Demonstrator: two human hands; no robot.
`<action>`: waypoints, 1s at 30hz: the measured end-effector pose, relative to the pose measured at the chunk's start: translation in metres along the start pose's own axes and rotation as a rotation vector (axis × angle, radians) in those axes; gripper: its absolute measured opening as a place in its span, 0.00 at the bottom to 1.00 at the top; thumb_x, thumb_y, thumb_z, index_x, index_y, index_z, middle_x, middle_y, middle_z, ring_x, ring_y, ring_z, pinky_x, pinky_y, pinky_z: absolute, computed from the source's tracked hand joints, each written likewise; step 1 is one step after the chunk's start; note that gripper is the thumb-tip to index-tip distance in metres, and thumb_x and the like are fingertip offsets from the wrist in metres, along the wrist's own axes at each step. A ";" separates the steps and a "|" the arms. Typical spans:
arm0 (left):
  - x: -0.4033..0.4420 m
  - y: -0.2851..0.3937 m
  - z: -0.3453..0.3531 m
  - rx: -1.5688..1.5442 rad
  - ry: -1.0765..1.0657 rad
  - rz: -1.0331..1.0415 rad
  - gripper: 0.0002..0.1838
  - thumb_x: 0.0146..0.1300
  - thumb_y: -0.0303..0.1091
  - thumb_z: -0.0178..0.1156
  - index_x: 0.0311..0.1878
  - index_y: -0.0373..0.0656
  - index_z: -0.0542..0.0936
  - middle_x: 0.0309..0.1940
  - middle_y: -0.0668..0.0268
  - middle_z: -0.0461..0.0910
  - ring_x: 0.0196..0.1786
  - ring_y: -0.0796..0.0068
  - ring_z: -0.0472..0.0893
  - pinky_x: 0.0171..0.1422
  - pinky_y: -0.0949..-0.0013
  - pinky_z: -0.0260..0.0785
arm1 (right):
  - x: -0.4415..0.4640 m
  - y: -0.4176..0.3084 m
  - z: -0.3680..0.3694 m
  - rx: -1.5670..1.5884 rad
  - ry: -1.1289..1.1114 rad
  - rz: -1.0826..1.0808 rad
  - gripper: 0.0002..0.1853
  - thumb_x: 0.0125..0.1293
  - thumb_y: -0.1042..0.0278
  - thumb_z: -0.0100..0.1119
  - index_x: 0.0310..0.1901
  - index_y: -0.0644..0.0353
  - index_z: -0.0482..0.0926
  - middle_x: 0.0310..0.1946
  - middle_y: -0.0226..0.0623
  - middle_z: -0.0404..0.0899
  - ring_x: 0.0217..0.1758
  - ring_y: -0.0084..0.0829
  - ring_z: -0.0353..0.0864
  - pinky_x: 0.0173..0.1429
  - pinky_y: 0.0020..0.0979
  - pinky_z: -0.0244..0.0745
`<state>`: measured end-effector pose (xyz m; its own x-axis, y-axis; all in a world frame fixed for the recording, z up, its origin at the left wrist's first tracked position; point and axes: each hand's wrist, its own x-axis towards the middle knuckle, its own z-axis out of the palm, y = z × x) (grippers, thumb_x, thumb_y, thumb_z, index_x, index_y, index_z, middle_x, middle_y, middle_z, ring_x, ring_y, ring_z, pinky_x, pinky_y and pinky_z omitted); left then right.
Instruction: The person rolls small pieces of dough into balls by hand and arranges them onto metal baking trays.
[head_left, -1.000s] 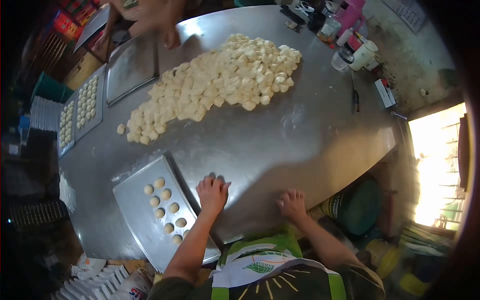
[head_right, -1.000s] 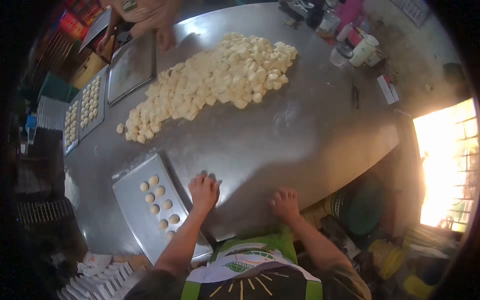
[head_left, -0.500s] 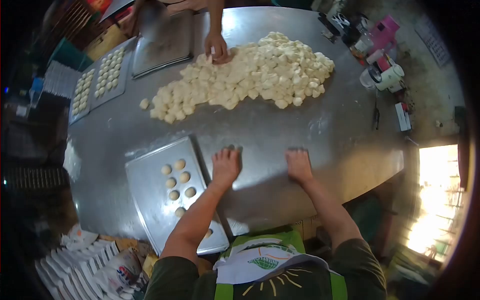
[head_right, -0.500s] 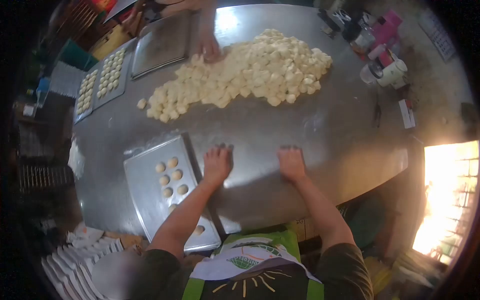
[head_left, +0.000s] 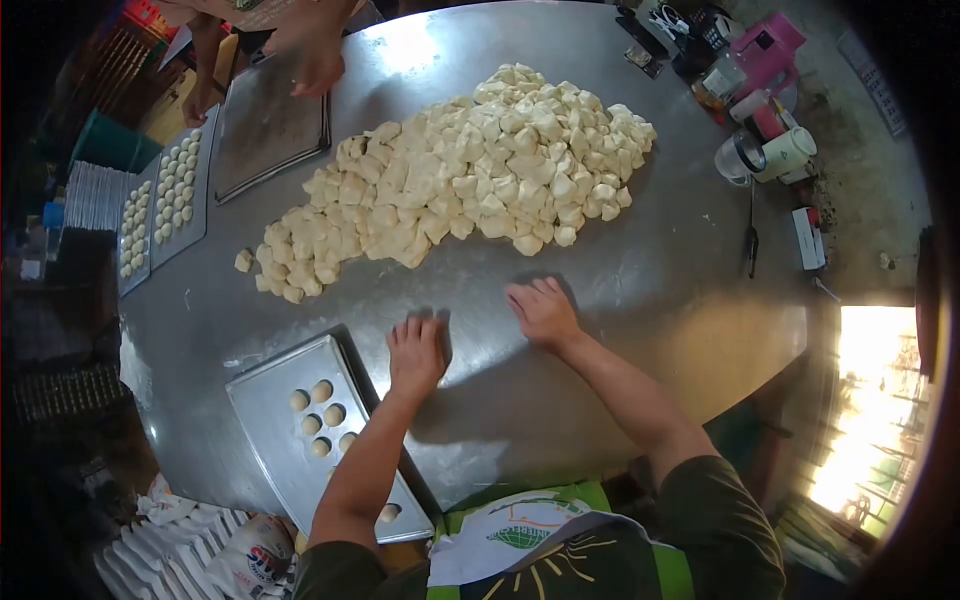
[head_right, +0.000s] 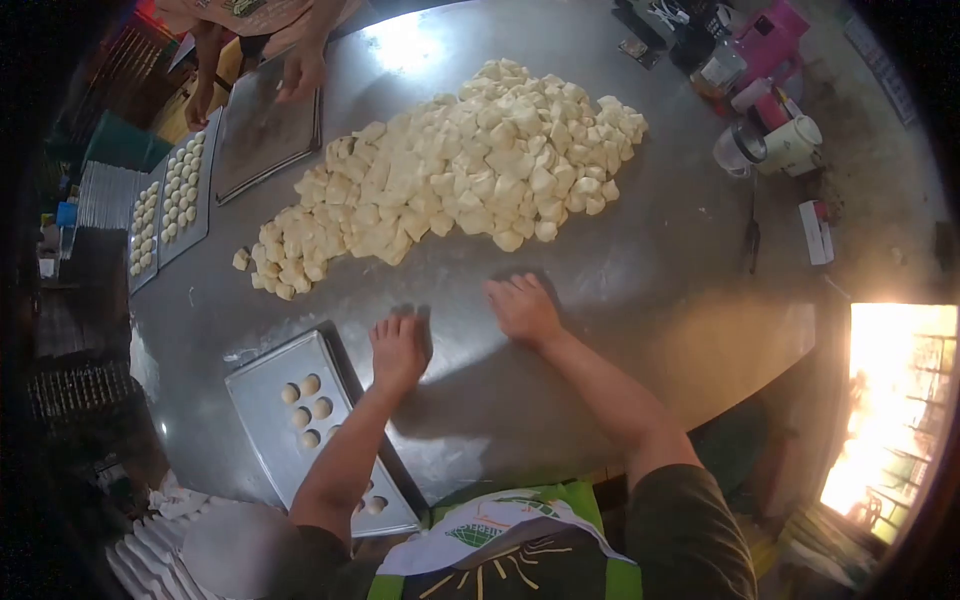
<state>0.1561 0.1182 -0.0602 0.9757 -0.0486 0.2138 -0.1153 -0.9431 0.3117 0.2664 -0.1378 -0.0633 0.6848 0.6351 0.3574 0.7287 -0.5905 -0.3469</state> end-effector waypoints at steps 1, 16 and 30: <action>0.026 -0.001 0.013 -0.024 0.029 -0.064 0.12 0.65 0.30 0.60 0.51 0.44 0.79 0.49 0.55 0.77 0.51 0.47 0.76 0.55 0.45 0.66 | 0.020 -0.003 0.013 0.062 0.060 0.069 0.11 0.67 0.68 0.63 0.50 0.57 0.81 0.37 0.41 0.84 0.41 0.45 0.81 0.50 0.46 0.74; 0.029 -0.012 0.010 0.013 0.070 -0.214 0.13 0.63 0.30 0.60 0.50 0.43 0.77 0.49 0.51 0.77 0.51 0.44 0.74 0.56 0.42 0.66 | 0.031 -0.021 0.027 0.147 -0.002 0.047 0.12 0.70 0.69 0.57 0.53 0.58 0.80 0.43 0.43 0.84 0.49 0.47 0.81 0.54 0.47 0.74; 0.074 -0.011 0.025 0.022 0.061 -0.217 0.08 0.67 0.35 0.59 0.46 0.45 0.79 0.43 0.59 0.82 0.49 0.52 0.79 0.54 0.43 0.67 | 0.065 -0.010 0.044 0.014 0.116 0.118 0.10 0.68 0.69 0.63 0.50 0.55 0.81 0.40 0.43 0.83 0.44 0.49 0.82 0.51 0.48 0.74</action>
<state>0.2343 0.1172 -0.0708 0.9639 0.1756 0.2002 0.1008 -0.9364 0.3361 0.3031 -0.0689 -0.0752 0.7629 0.4990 0.4110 0.6432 -0.6501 -0.4045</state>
